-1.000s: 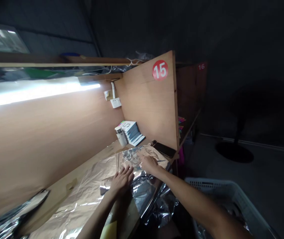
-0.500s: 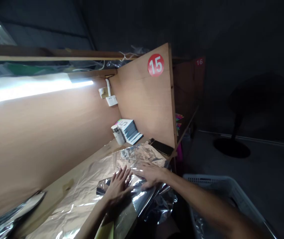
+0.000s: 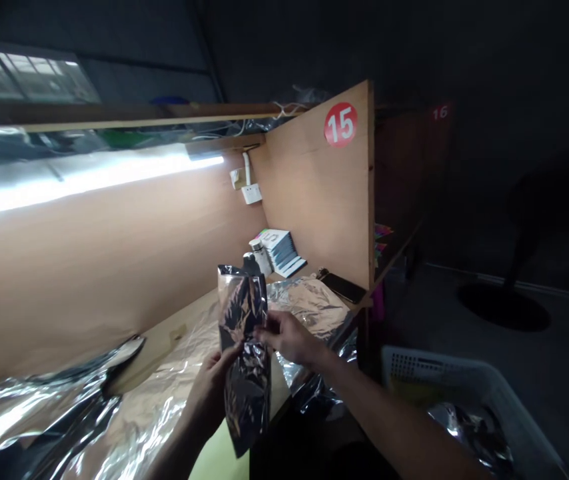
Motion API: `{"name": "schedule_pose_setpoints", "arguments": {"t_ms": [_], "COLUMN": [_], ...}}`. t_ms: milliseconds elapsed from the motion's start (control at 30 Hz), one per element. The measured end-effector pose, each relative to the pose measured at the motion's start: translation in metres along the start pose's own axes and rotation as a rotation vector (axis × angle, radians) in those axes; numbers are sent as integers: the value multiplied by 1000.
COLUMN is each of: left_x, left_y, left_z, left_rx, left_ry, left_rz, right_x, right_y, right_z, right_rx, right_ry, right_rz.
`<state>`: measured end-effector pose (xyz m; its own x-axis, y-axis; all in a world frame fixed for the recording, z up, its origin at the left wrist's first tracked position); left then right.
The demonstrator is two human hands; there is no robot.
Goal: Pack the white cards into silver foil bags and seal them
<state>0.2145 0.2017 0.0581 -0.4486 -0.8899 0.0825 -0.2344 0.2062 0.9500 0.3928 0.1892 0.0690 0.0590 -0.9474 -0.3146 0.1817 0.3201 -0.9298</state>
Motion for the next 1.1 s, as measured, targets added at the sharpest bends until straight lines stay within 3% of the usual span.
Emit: {"name": "schedule_pose_setpoints", "arguments": {"t_ms": [100,233,333,533,667,767,833,933,1000,1100], "left_x": [30,58,79,115,130,139,146,157,165,179], "left_y": [5,11,14,27,26,9,-7,-26,-33,-28], "left_z": [9,35,51,85,111,112,105,102,109,126], "left_rx": [198,91,-21,-129,125,239,138,61,112,152], "left_ry": [0,7,21,168,249,225,232,381,492,530], "left_rz": [-17,-57,-108,-220,-162,-92,-88,-175,-239,-253], "right_x": [6,17,23,28,19,6,0,5,19,42], "right_y": [-11,-12,-8,-14,-30,-34,-27,-2,9,10], "right_z": [-39,-71,-95,-131,-133,-138,-149,-174,-194,-203], "right_rx": [-55,-185,-309,-481,-360,-248,-247,-393,-378,-173], "right_ry": [-170,-412,-508,-510,-442,-344,-285,-234,-317,-470], "right_rz": [-9,-71,-133,-108,66,127,68,-145,-236,-194]}}
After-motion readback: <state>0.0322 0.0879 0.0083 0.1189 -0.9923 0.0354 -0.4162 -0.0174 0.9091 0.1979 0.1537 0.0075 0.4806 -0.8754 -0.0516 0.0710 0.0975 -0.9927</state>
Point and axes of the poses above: each hand's wrist, its own x-axis away from the middle knuckle, its own z-axis out of the back of the hand, y = z × x, the point moved 7 cm from there along -x, towards the middle knuckle, and after that the axes turned 13 degrees about x, right-handed, at the moved point
